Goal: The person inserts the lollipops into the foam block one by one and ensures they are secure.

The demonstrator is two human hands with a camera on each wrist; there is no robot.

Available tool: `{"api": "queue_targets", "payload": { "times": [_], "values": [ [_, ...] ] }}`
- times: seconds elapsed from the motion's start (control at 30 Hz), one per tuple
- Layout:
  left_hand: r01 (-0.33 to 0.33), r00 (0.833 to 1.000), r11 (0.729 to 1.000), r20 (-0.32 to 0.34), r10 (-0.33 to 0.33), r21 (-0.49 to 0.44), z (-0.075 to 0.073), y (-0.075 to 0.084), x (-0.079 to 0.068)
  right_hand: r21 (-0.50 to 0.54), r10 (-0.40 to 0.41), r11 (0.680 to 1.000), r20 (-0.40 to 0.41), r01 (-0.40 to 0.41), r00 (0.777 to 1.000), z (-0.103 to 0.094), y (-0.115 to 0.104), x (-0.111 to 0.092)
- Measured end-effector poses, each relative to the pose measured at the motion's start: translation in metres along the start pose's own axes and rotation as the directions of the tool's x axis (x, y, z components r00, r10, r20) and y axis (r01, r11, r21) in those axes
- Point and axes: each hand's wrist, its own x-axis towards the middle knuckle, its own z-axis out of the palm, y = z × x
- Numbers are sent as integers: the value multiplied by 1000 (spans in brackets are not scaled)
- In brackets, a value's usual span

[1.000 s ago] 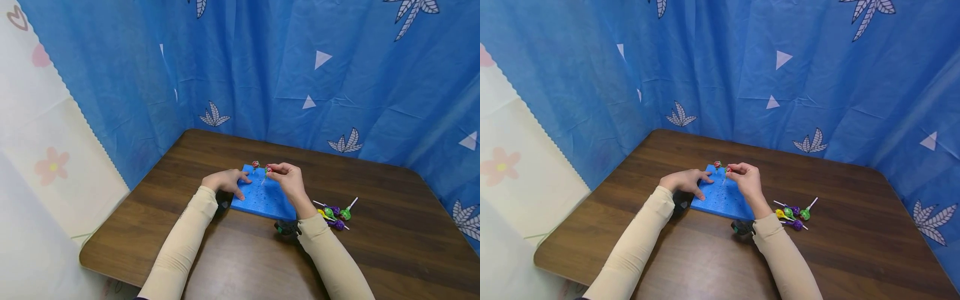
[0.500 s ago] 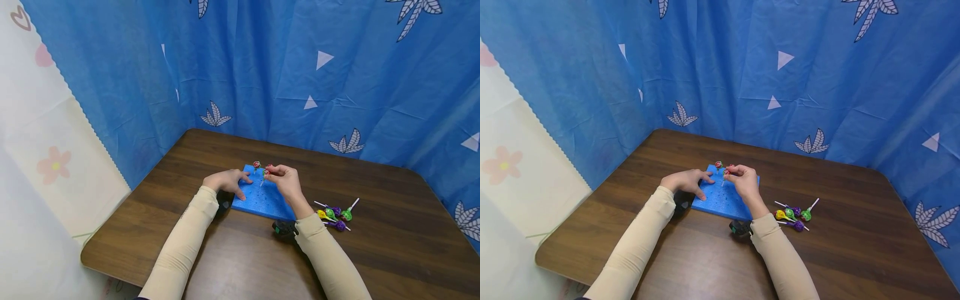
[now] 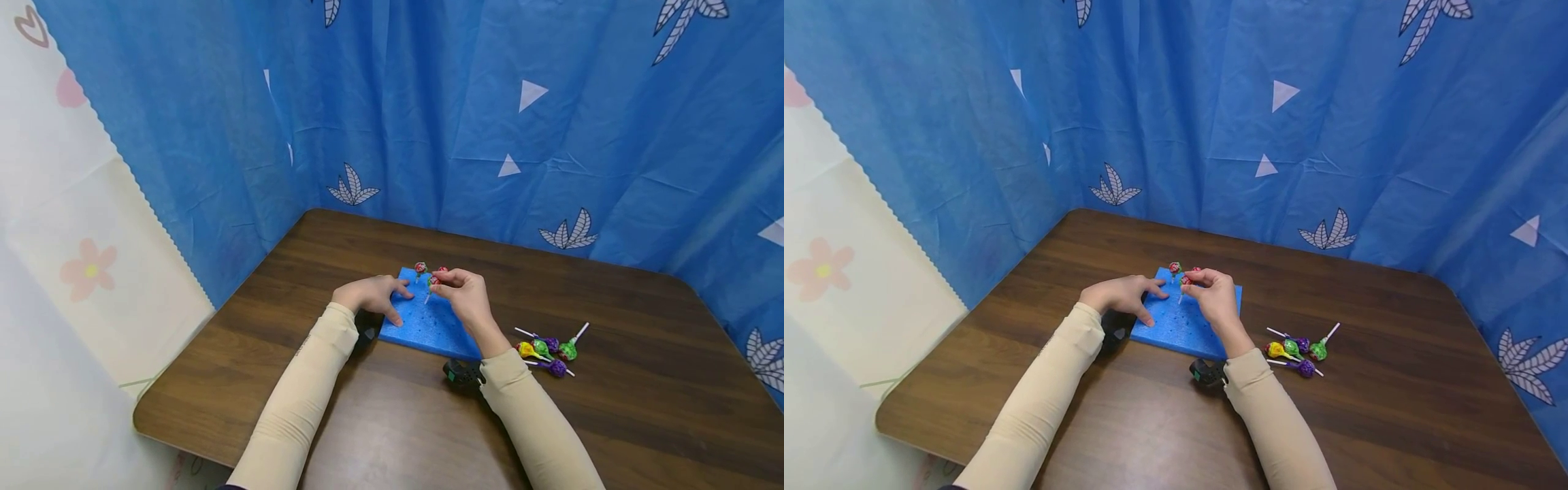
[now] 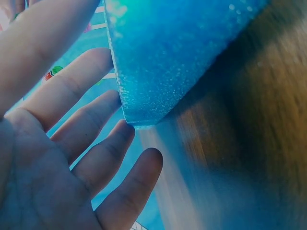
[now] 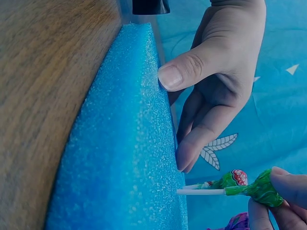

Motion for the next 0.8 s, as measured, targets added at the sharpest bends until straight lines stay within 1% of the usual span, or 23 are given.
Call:
{"api": "queue_targets", "payload": {
  "times": [0.23, 0.5, 0.8],
  "values": [
    [-4, 1000, 1000, 8, 4, -3, 0, 0, 1, -35, -7, 999, 6, 8, 1000, 1, 0, -1],
    [-8, 1000, 1000, 1, 8, 25, -1, -1, 2, 5, -16, 1000, 30, 16, 999, 1, 2, 0],
    [-8, 1000, 1000, 4, 8, 14, 0, -1, 3, -7, -1, 1000, 54, 1, 999, 1, 4, 1]
  ]
}}
